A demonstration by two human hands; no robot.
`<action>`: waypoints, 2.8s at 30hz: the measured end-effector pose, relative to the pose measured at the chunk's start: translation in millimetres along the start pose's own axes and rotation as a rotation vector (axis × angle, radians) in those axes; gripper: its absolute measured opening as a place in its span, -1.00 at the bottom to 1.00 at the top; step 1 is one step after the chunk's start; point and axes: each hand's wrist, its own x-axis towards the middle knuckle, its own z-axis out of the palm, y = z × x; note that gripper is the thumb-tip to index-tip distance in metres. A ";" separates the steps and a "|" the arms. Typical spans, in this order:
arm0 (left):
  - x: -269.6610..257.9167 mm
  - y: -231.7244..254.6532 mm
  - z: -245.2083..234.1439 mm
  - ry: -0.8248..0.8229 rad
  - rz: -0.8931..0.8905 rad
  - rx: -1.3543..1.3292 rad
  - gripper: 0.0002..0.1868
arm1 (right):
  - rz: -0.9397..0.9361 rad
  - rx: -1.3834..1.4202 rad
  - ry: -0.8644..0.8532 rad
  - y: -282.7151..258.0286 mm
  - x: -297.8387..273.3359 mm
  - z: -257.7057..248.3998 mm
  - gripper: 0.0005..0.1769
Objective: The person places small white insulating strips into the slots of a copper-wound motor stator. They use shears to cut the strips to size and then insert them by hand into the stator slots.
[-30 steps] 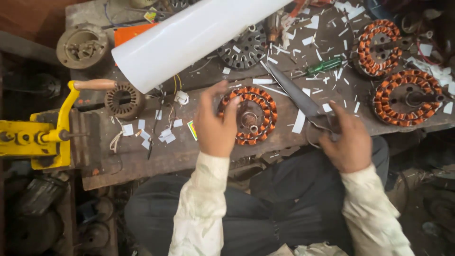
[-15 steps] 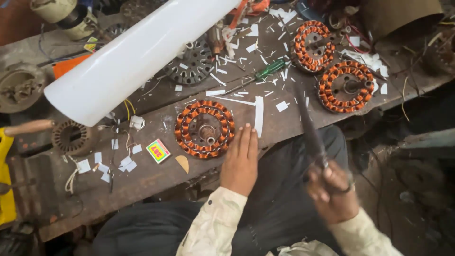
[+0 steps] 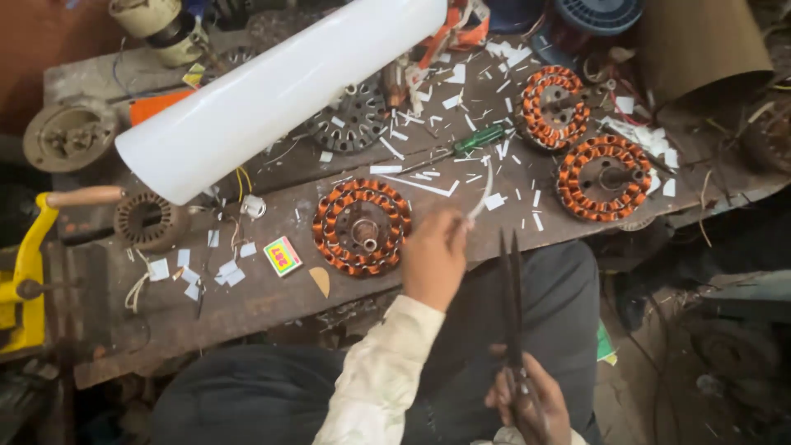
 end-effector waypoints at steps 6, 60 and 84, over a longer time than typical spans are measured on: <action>16.0 32.5 -51.8 0.112 0.099 -0.375 -0.71 | -0.043 -0.074 -0.097 -19.6 48.1 30.8 0.00; -16.4 29.0 -40.5 0.030 -0.251 -0.665 -0.79 | 0.027 -0.266 -0.001 -16.7 95.3 29.7 -0.36; -19.9 51.6 -55.5 0.123 -0.311 -0.644 -0.82 | 0.038 -0.172 -0.105 -23.2 90.6 33.2 -0.22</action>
